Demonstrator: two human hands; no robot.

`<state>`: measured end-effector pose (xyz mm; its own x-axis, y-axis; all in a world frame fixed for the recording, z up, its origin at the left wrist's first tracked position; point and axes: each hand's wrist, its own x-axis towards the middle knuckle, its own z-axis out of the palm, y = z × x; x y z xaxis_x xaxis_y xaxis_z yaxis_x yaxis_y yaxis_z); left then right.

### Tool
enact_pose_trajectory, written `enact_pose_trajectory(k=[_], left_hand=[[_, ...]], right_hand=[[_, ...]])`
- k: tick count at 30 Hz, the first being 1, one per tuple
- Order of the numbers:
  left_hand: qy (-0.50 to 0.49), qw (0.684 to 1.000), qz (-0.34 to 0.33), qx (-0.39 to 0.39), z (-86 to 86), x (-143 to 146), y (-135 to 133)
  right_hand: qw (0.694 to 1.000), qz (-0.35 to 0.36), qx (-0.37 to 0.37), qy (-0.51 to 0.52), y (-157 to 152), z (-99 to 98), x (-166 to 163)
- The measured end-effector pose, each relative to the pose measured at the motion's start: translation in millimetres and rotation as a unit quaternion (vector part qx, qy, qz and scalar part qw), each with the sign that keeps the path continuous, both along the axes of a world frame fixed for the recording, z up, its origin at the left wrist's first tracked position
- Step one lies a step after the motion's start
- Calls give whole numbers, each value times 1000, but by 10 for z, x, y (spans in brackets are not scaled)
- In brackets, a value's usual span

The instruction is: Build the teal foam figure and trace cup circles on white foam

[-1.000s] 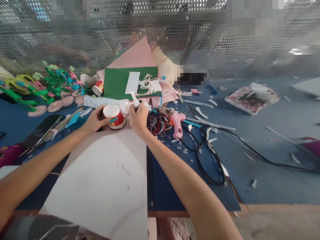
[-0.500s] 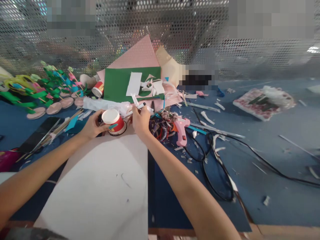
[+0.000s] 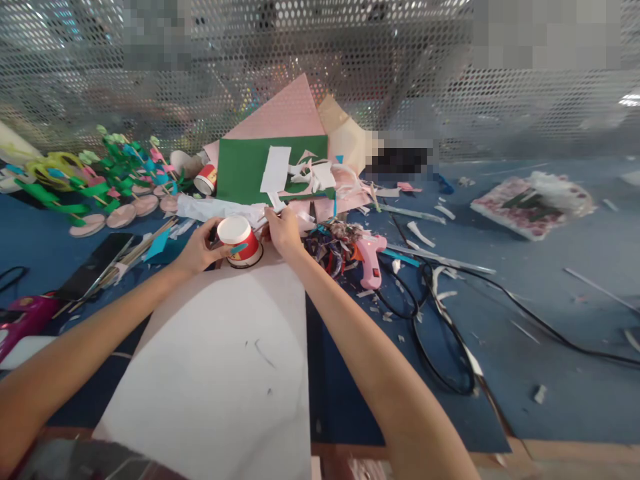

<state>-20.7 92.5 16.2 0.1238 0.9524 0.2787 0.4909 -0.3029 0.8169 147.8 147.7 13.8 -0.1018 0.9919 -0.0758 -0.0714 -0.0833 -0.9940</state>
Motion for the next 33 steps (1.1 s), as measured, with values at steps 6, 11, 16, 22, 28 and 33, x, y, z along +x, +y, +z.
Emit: enact_pose_trajectory(k=[6,11,16,22,28,33], left_hand=[[1,1000,0,13,19,18,3],[-5,1000,-2,8,38,32,-10],[-6,1000,-6,-2,22,21,-6],[-1,1000,-9,1,-2,-1,4],[-5,1000,-8,11,4,9,5],[31,998,11,44,-30,-5,29]], right_hand=[[998,-42,20,-33,-30,23,-3],[994,-68,68,-53,-113,25,79],[990,-95,77,-63,-179,-7,190],[981,-132,109,-85,-177,-79,235],[983,-132,105,-75,-103,-25,111],[995,-67,51,-49,-19,11,2]])
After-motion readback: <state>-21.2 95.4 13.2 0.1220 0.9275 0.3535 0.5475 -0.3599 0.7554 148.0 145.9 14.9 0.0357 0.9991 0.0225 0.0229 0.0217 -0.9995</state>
